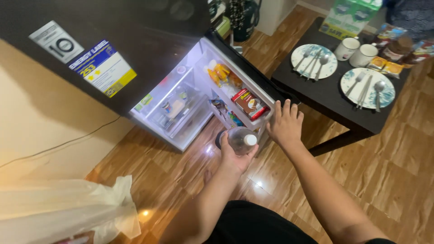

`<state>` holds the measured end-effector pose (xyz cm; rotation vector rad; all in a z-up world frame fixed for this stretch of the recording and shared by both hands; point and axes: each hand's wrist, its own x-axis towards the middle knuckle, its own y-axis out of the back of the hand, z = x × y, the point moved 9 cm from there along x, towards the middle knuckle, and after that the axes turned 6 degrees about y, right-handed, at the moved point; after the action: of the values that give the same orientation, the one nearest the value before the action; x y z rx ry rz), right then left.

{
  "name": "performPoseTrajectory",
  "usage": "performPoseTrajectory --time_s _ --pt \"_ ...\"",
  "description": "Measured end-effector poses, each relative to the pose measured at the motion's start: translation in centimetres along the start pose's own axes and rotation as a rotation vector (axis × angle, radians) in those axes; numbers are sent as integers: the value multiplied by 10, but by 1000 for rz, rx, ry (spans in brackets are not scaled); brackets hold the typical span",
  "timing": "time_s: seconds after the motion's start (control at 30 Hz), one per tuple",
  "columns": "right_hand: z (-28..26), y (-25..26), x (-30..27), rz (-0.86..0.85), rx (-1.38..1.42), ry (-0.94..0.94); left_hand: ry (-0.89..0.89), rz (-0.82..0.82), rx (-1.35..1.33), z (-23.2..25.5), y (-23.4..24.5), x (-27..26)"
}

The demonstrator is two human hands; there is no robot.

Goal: The person takes a bottle from the fridge, places it on a table, opens a food container, and arranges plates and utensils on several dining tables.

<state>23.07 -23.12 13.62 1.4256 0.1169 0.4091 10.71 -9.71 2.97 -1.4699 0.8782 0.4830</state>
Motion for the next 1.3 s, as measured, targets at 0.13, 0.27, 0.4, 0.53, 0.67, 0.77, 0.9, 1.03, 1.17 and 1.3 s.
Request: performPoseTrajectory --time_s 0.13,0.27,0.4,0.53,0.67,0.77,0.9,1.03,1.17,1.3 --pt "-41 8 -24 113 8 84 -55 -54 -62 32 24 -1" --pt "-87 24 -43 223 10 173 -88 -30 -77 71 43 -20" --pt "-135 34 -55 302 182 253 -121 -58 -89 119 62 -31" --pt "-196 40 -57 373 250 345 -156 -35 -109 172 79 -50" --pt "-261 43 -51 354 316 410 -178 -33 -161 224 95 -71" --pt "-313 40 -38 355 384 511 -204 -40 -155 262 103 -93" --pt "-383 45 -21 331 500 630 -208 -60 -149 305 114 -112" --pt "-436 64 4 360 445 567 -204 -76 -131 342 127 -117" --pt "-475 46 24 320 473 527 -190 -15 -141 363 137 -129" --pt "-491 32 35 385 618 459 -196 3 -101 385 142 -137"
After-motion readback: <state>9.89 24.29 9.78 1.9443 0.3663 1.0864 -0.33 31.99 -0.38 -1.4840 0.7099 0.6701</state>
